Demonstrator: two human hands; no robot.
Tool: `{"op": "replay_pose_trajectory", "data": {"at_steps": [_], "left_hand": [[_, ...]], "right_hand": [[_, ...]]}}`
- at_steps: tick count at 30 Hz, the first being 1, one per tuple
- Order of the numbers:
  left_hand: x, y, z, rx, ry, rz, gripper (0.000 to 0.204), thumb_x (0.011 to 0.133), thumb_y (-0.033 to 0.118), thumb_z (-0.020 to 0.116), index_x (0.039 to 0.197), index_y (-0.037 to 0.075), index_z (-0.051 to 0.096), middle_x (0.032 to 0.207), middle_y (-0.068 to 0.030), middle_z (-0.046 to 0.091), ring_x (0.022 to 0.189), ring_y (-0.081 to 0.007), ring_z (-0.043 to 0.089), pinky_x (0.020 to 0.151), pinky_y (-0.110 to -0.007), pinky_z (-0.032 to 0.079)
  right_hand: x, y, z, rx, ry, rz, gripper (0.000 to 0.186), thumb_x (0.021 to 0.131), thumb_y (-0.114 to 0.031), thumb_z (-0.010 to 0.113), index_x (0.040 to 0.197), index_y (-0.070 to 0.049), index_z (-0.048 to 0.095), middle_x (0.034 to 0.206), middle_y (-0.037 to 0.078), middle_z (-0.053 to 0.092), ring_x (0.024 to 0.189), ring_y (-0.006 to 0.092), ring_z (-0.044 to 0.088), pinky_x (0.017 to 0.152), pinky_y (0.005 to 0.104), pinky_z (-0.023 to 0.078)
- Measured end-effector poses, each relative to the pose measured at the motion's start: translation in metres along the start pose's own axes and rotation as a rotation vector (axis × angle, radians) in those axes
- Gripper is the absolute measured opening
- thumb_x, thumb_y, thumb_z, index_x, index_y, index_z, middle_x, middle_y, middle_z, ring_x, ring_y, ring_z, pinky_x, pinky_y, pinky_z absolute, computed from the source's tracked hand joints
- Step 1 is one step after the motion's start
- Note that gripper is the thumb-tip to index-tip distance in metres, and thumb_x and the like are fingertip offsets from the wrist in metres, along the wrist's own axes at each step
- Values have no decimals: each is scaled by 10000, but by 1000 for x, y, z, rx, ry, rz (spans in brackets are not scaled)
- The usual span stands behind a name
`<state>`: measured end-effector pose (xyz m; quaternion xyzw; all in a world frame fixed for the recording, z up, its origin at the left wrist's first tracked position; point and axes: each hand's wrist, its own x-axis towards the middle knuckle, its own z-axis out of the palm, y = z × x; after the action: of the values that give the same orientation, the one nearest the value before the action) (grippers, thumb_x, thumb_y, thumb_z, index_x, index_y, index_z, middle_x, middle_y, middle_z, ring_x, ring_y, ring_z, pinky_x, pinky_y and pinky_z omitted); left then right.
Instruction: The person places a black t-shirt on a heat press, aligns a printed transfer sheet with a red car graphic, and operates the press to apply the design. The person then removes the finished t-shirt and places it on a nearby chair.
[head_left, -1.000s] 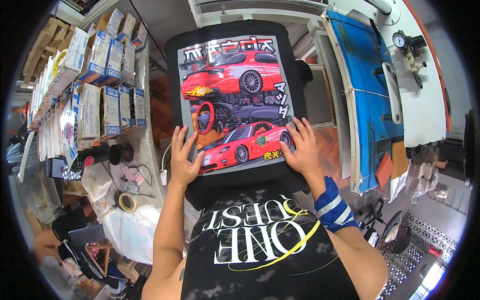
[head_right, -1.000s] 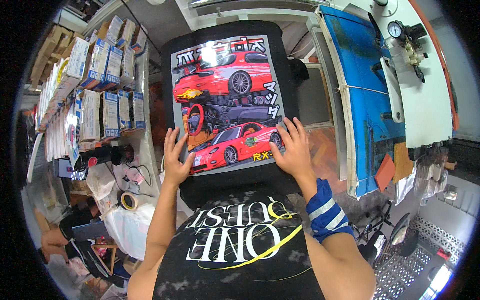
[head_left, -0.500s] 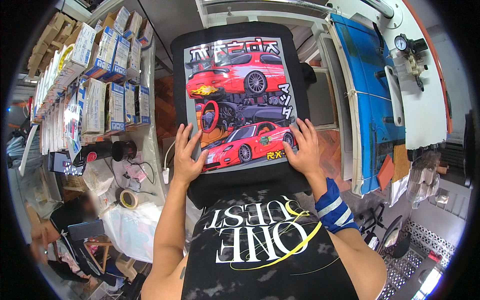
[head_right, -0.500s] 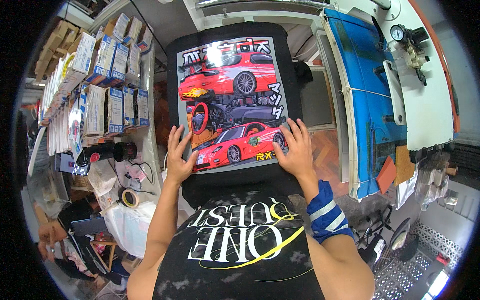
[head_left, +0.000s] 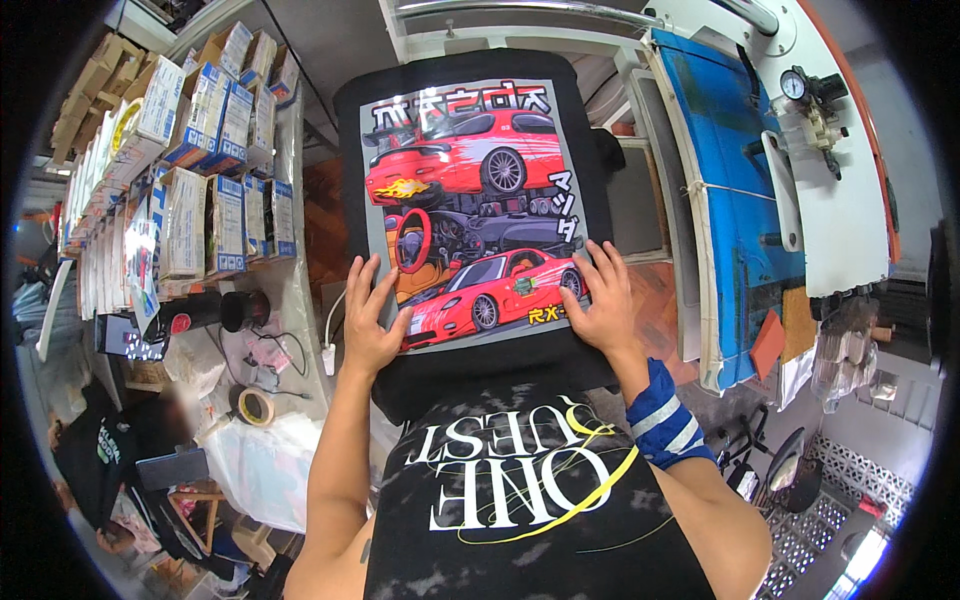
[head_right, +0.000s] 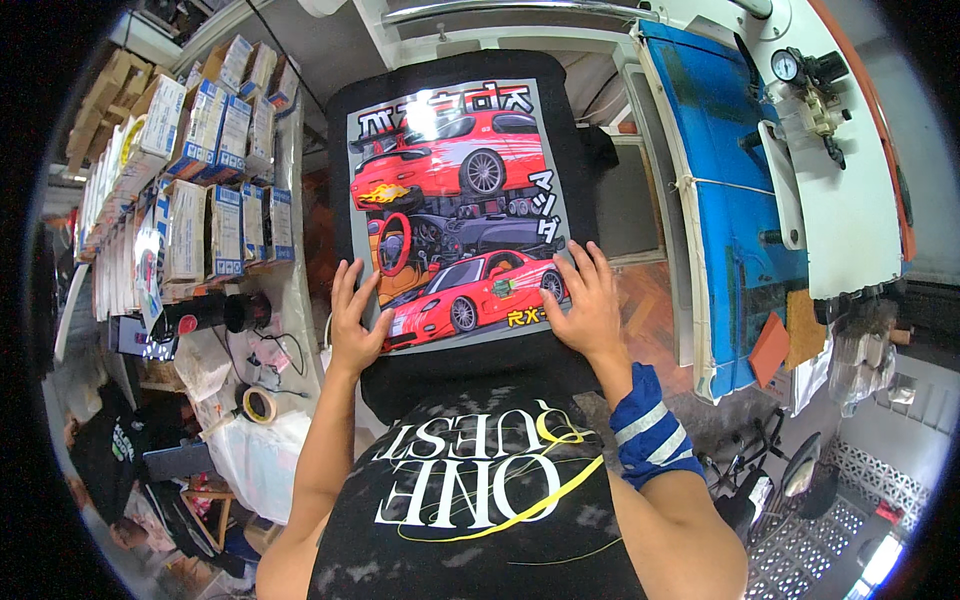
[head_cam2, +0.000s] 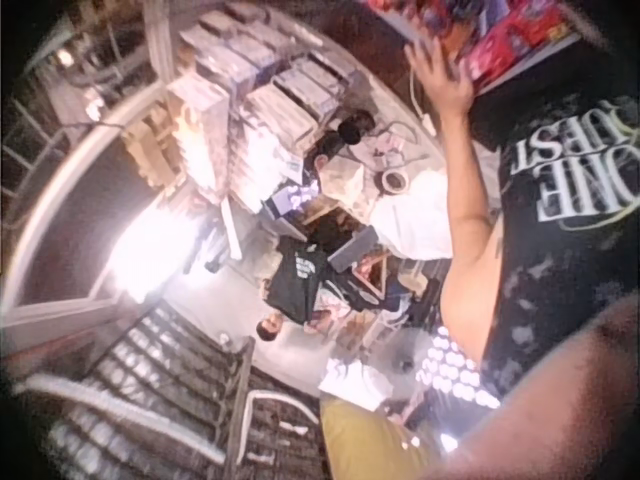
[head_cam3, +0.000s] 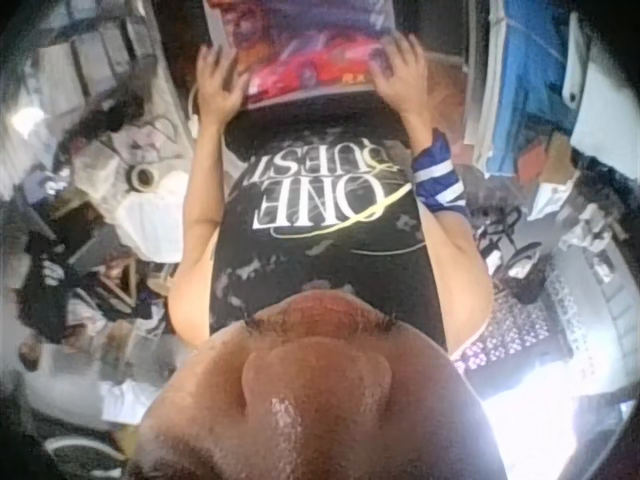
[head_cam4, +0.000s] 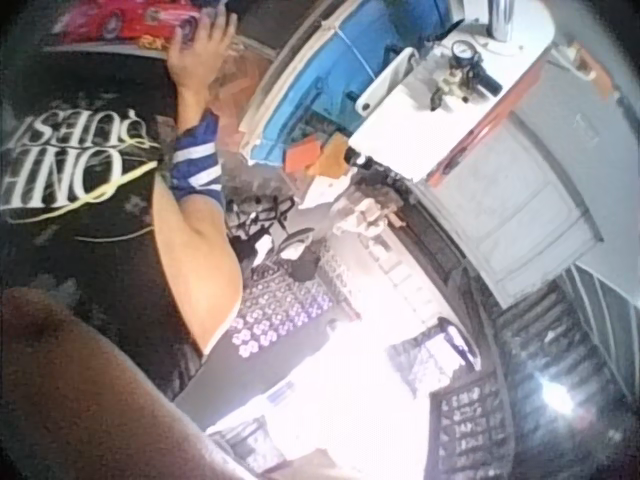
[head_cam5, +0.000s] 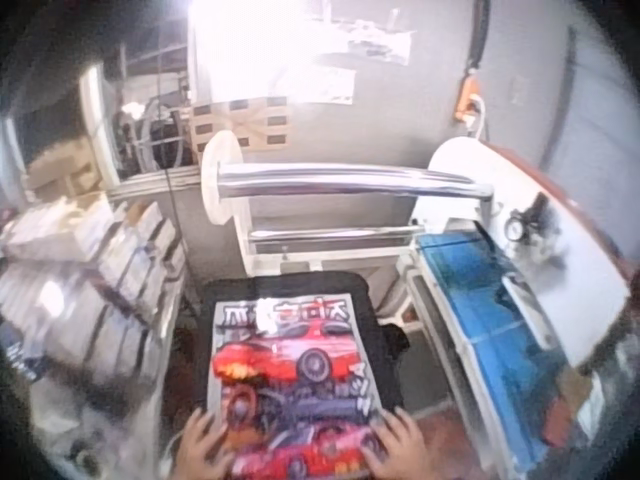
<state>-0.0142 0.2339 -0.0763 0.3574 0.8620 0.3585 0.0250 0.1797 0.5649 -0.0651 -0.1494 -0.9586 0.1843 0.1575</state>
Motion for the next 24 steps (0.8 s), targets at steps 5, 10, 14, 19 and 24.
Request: {"op": "replay_pose_trajectory", "data": {"at_steps": [5, 10, 14, 19, 24], "left_hand": [[1, 2, -1, -20, -3, -14, 598, 803, 165, 785, 1381, 96, 646, 1568, -176, 460, 1516, -409, 317, 1217, -516, 284], [2, 4, -1, -13, -10, -22, 588, 805, 159, 780, 1373, 82, 649, 1564, -179, 461, 1517, -411, 314, 1220, -515, 279], [2, 5, -1, -8, -7, -15, 585, 804, 157, 779, 1369, 79, 652, 1568, -179, 460, 1518, -413, 311, 1222, -515, 276], [-2, 2, -1, -5, -3, -24, 580, 811, 178, 773, 1373, 96, 654, 1571, -177, 459, 1518, -412, 312, 1224, -516, 274], [9, 18, -12, 119, -10, -20, 489, 811, 270, 786, 1272, 133, 698, 1417, -158, 555, 1434, -393, 396, 1209, -545, 264]], "right_hand": [[0, 1, -1, 10, 1, 8, 502, 863, -296, 740, 1295, -55, 657, 1465, 181, 548, 1408, 433, 435, 1134, 538, 391], [0, 1, -1, 23, 8, 12, 501, 862, -302, 743, 1290, -52, 664, 1464, 185, 547, 1407, 436, 434, 1137, 535, 390], [0, 1, -1, 19, 4, 12, 501, 864, -303, 746, 1284, -43, 667, 1465, 189, 544, 1410, 437, 429, 1152, 532, 379], [1, -1, -1, 19, -4, 25, 493, 860, -295, 746, 1284, -57, 668, 1463, 185, 544, 1418, 431, 422, 1162, 525, 369], [7, -8, -3, -16, 43, 16, 363, 836, -259, 759, 1146, -80, 703, 1372, 167, 583, 1343, 392, 484, 1097, 515, 399]]}}
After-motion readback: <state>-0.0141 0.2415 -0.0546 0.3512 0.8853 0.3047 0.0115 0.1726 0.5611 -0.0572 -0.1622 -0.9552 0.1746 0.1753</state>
